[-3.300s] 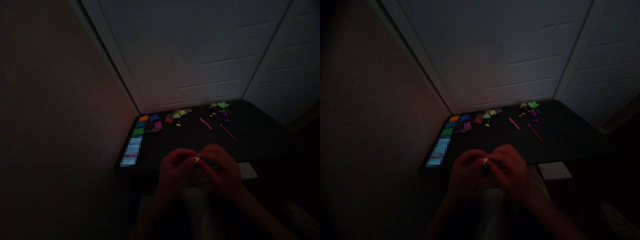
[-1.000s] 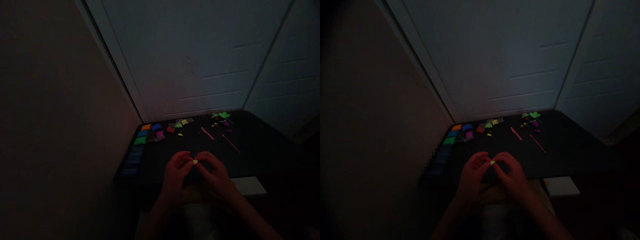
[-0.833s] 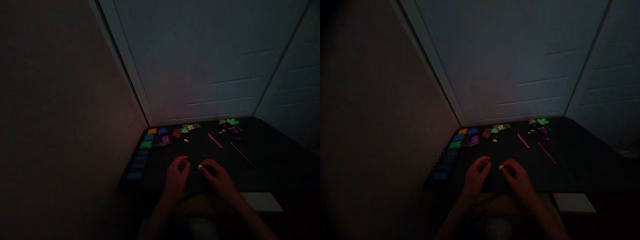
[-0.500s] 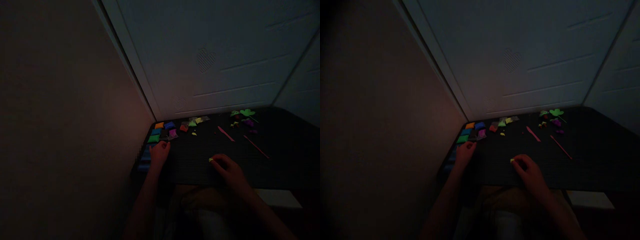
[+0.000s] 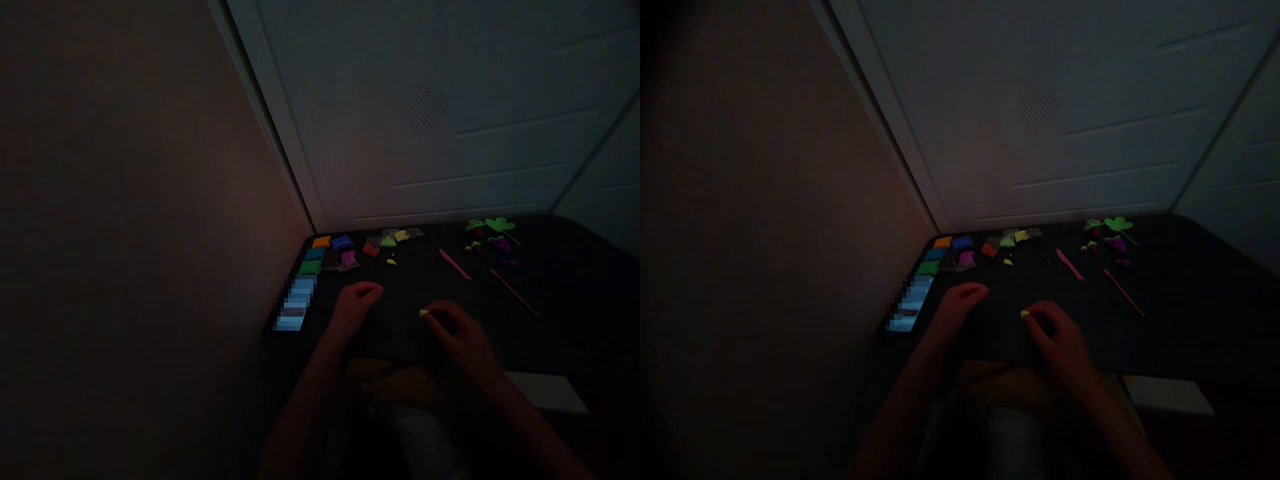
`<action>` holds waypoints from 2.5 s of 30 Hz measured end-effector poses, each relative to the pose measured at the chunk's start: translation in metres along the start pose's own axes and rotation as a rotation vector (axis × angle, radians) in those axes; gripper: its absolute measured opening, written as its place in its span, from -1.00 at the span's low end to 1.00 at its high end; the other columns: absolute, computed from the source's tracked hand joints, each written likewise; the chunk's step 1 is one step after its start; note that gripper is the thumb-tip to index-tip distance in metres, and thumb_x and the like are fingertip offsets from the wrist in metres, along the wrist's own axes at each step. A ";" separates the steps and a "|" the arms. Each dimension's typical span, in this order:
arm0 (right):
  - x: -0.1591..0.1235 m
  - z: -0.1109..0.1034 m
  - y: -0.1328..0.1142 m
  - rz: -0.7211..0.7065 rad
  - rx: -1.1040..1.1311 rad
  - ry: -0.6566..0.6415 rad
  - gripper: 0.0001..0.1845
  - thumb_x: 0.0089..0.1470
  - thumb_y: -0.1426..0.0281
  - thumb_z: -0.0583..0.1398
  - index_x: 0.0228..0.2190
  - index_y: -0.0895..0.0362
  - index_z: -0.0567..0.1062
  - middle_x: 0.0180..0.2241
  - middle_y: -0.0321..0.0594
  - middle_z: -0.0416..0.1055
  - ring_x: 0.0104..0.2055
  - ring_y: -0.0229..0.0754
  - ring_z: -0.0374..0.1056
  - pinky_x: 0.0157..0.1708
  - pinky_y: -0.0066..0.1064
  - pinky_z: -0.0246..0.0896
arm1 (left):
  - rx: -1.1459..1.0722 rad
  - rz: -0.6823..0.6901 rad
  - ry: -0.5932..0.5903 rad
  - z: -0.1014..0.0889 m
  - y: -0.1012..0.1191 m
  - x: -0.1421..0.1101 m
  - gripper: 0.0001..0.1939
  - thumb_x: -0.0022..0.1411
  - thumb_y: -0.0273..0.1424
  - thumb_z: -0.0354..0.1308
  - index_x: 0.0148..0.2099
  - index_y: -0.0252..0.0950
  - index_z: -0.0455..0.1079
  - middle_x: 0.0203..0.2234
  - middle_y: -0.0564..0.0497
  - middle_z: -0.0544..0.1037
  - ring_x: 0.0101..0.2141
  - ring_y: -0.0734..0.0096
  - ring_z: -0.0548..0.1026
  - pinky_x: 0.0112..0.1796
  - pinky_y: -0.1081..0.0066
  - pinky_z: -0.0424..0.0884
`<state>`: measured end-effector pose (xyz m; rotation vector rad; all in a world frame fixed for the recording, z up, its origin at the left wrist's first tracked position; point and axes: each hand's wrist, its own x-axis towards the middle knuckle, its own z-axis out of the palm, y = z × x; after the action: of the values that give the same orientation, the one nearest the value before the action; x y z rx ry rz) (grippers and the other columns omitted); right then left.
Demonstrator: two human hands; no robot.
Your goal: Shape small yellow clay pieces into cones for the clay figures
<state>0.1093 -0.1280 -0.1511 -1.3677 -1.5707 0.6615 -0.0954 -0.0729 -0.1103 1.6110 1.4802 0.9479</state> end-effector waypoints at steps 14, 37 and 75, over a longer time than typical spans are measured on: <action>-0.026 -0.039 -0.067 -0.621 -0.210 0.130 -0.74 0.01 0.52 0.22 -0.20 0.11 0.39 -0.28 -0.20 0.44 -0.20 -0.18 0.34 -0.21 -0.29 0.27 | -0.459 0.001 -0.215 0.010 0.069 -0.079 -0.88 -0.01 -0.33 0.33 -0.35 -0.19 0.56 -0.40 0.10 0.62 -0.31 0.42 0.52 -0.24 0.47 0.37; -0.035 -0.053 -0.085 -0.701 -0.269 0.130 -0.69 0.01 0.53 0.23 -0.18 0.02 0.39 -0.33 -0.24 0.48 -0.27 -0.15 0.38 -0.23 -0.18 0.27 | -0.514 0.007 -0.224 0.006 0.080 -0.094 -0.91 -0.04 -0.42 0.34 -0.39 -0.18 0.56 -0.42 0.06 0.61 -0.19 0.31 0.51 -0.03 0.32 0.33; -0.035 -0.042 -0.065 -0.557 -0.235 0.160 -0.78 0.04 0.46 0.21 -0.22 0.02 0.46 -0.29 -0.22 0.45 -0.23 -0.14 0.38 -0.27 -0.23 0.32 | -0.662 -0.142 -0.233 0.019 0.067 -0.089 -0.91 -0.01 -0.36 0.32 -0.39 -0.23 0.52 -0.48 0.11 0.56 -0.43 0.53 0.46 -0.38 0.54 0.36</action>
<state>0.1153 -0.1843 -0.0878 -1.0369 -1.8265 0.0288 -0.0533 -0.1662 -0.0629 1.0725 0.9625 0.9932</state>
